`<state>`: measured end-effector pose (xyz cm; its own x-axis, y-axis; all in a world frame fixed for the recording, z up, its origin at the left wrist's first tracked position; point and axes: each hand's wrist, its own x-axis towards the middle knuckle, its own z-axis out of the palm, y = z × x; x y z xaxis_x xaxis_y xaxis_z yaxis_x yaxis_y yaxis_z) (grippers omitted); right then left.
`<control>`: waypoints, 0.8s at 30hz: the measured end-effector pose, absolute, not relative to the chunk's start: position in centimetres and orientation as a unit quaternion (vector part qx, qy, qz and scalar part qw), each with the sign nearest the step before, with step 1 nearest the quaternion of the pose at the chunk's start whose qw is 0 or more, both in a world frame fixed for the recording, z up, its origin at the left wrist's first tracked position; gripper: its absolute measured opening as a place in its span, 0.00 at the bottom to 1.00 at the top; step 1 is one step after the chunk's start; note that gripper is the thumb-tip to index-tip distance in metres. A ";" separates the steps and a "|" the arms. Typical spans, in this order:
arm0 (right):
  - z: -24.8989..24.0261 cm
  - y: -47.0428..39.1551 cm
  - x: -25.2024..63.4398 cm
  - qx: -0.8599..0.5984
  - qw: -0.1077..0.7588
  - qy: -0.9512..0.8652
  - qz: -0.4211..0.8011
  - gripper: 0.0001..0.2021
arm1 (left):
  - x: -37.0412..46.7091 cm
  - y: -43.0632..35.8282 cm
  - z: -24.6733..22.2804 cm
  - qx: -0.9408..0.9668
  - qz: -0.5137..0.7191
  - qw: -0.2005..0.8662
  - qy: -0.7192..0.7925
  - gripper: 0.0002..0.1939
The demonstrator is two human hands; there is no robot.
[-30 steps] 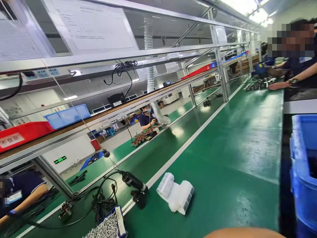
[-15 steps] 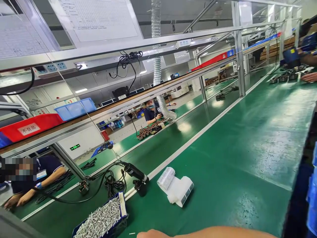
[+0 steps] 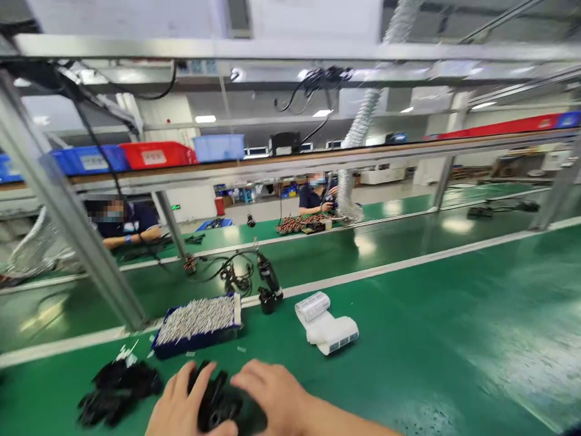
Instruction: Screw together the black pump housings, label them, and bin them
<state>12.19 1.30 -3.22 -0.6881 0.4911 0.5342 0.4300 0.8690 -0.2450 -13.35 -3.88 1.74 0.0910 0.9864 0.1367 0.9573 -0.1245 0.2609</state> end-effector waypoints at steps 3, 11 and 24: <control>0.2 -0.5 14.0 -0.246 0.337 -0.902 0.113 0.49 | -12.6 -4.5 4.5 0.777 0.165 0.141 0.590 0.54; 1.3 -1.2 13.8 -0.226 0.301 -0.918 0.124 0.28 | -13.7 -3.8 7.5 0.834 0.140 0.171 0.506 0.35; 2.4 -0.4 15.5 -0.229 0.303 -0.919 0.106 0.29 | -12.0 -6.0 3.7 0.769 0.234 0.120 0.583 0.49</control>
